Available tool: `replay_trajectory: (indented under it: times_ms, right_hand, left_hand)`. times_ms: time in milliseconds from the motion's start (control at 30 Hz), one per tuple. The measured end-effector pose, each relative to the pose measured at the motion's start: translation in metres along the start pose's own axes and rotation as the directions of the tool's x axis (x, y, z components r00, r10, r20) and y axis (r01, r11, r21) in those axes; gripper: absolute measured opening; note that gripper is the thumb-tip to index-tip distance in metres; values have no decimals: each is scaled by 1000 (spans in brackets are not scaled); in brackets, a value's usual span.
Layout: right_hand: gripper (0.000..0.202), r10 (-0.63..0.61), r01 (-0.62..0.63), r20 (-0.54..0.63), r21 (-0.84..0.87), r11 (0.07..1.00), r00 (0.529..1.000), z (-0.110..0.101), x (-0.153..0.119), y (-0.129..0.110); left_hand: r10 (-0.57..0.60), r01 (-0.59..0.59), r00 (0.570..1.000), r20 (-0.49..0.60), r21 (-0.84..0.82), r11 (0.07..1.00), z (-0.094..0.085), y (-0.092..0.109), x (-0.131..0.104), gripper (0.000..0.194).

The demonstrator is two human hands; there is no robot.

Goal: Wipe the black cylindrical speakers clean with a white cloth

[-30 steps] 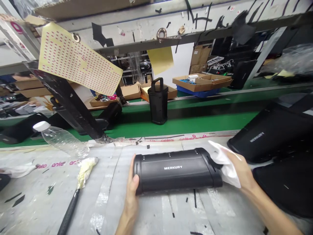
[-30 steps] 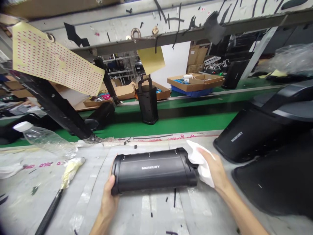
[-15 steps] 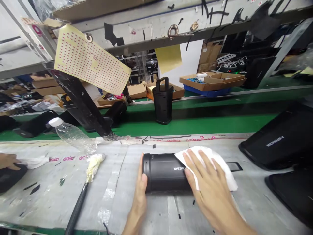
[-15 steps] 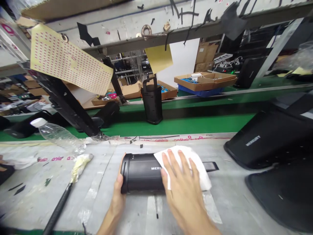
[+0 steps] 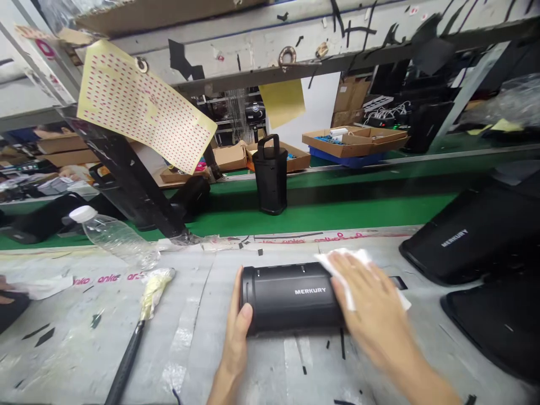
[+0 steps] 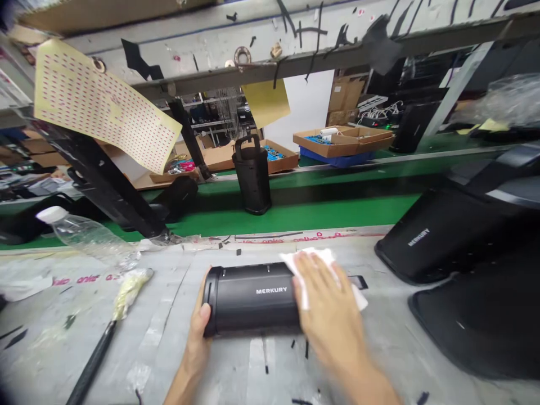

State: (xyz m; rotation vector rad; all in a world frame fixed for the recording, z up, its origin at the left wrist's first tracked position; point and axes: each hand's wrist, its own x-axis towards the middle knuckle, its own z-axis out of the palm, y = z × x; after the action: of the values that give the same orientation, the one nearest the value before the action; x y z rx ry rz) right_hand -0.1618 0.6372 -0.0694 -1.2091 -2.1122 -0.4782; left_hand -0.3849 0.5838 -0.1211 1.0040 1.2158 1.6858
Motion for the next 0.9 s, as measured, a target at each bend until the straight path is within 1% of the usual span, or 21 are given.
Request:
replay_trajectory:
  times_ms: [67, 100, 133, 167, 233, 267, 367, 433, 467, 533, 567, 633, 667, 700, 733, 767, 800, 833, 867, 900]
  right_hand:
    - [43, 76, -76, 4, -3, 997, 997, 0, 1, 23]
    - [44, 96, -96, 7, -3, 995, 995, 0, 1, 28]
    - [45, 111, -111, 6, -12, 994, 994, 0, 3, 28]
    - [45, 115, -115, 4, -26, 993, 993, 0, 5, 23]
    - [44, 94, -94, -4, -18, 995, 996, 1, 14, 0]
    - [42, 75, -75, 6, 23, 997, 997, 1, 19, -16]
    - [40, 9, -20, 52, 214, 977, 999, -2, 36, -67]
    - [41, -40, 23, 56, 280, 960, 998, -6, 43, -90]
    - [42, -77, 61, 43, 291, 955, 996, -9, 43, -96]
    - [41, -187, 177, 2, 304, 936, 982, -15, 38, -97]
    - [40, -256, 249, -17, 307, 919, 967, -17, 33, -94]
    - [39, -382, 381, -54, 286, 879, 922, -20, 18, -83]
    - [40, -429, 429, -62, 264, 864, 901, -20, 10, -75]
    - [42, -446, 446, -60, 238, 863, 893, -21, 1, -66]
    - [44, -427, 428, -57, 216, 877, 903, -21, -7, -53]
    - [44, -365, 369, -59, 203, 907, 929, -22, -15, -38]
    - [43, -248, 256, -66, 196, 946, 966, -24, -22, -20]
    - [40, -76, 90, -81, 193, 977, 994, -25, -30, 1]
    - [36, 140, -118, -100, 198, 973, 985, -27, -38, 24]
    - [36, 405, -376, -136, 196, 906, 904, -27, -46, 48]
  left_hand:
    - [41, -42, 998, 37, 40, 998, -2, 0, 0, 61]
    - [62, -65, 997, 48, 64, 996, -3, 0, 0, 60]
    - [85, -89, 995, 54, 85, 992, -4, 1, 0, 60]
    - [111, -116, 992, 54, 102, 988, -4, 1, 0, 59]
    - [165, -171, 985, 59, 122, 978, -5, 1, -1, 60]
    - [188, -195, 980, 71, 125, 973, -5, 0, -2, 61]
    - [245, -257, 965, 97, 126, 958, -6, -2, -6, 66]
    - [257, -268, 962, 95, 130, 954, -6, -3, -8, 66]
    - [250, -260, 964, 91, 127, 957, -6, -3, -9, 65]
    - [229, -236, 970, 75, 102, 966, -5, -2, -11, 67]
    - [214, -220, 974, 67, 89, 971, -4, -1, -11, 68]
    - [185, -187, 982, 37, 74, 979, -3, 0, -9, 69]
    - [173, -174, 985, 26, 74, 982, -3, 0, -7, 69]
    - [164, -165, 986, 23, 80, 983, -4, 0, -6, 68]
    - [159, -161, 987, 27, 89, 983, -4, 0, -4, 67]
    - [165, -168, 986, 35, 102, 981, -4, 1, -3, 66]
    - [182, -186, 982, 50, 116, 976, -4, 2, -2, 66]
    - [206, -213, 976, 66, 138, 967, -3, 5, -2, 65]
    - [236, -246, 969, 78, 164, 955, 0, 9, -3, 64]
    - [270, -282, 959, 87, 183, 942, 3, 15, -4, 63]
